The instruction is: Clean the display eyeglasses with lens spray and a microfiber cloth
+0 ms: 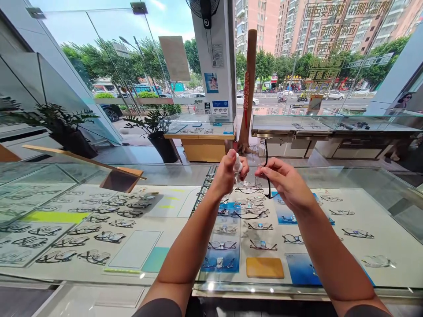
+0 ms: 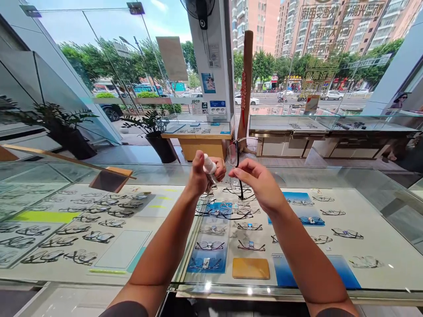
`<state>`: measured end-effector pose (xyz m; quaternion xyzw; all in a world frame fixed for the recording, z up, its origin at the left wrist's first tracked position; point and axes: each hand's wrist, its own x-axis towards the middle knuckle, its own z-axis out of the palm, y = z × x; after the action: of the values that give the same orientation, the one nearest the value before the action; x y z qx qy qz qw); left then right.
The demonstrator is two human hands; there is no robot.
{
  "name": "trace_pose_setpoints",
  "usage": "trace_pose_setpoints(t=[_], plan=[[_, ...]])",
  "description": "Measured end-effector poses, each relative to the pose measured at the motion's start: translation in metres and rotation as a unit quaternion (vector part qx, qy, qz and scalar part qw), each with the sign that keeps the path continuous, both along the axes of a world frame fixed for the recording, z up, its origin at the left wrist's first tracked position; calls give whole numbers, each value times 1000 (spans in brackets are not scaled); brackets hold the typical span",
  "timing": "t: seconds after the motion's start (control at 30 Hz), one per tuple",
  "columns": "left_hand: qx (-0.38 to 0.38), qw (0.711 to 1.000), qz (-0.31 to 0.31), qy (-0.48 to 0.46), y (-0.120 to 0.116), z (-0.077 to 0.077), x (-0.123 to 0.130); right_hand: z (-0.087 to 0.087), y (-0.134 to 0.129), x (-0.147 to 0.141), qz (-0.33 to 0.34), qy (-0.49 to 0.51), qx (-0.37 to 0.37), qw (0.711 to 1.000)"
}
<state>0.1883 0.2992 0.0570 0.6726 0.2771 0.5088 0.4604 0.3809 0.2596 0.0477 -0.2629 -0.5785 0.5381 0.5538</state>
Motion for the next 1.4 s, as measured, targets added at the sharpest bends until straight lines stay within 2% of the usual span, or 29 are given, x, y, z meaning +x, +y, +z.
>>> trace_pose_setpoints(t=[0.2,0.57,0.7,0.93,1.2,1.27,1.4], plan=[[105,984,103,97,9,-12,-6,-1,-2,-1,18,-35,9,999],[152,966,151,143,5,-10,-2,-1,-1,-7,30,-28,6,999],[159,968,145,130,5,-10,-1,0,0,-6,9,-25,3,1000],[174,969,160,67,4,-12,1,-1,0,-5,33,-28,19,999],[190,962,175,87,-1,-9,1,0,0,-3,43,-30,24,998],[193,962,161,110,-3,-6,0,1,3,-1,18,-6,22,1000],[182,954,86,222,-9,-3,0,1,9,1,-44,58,20,997]])
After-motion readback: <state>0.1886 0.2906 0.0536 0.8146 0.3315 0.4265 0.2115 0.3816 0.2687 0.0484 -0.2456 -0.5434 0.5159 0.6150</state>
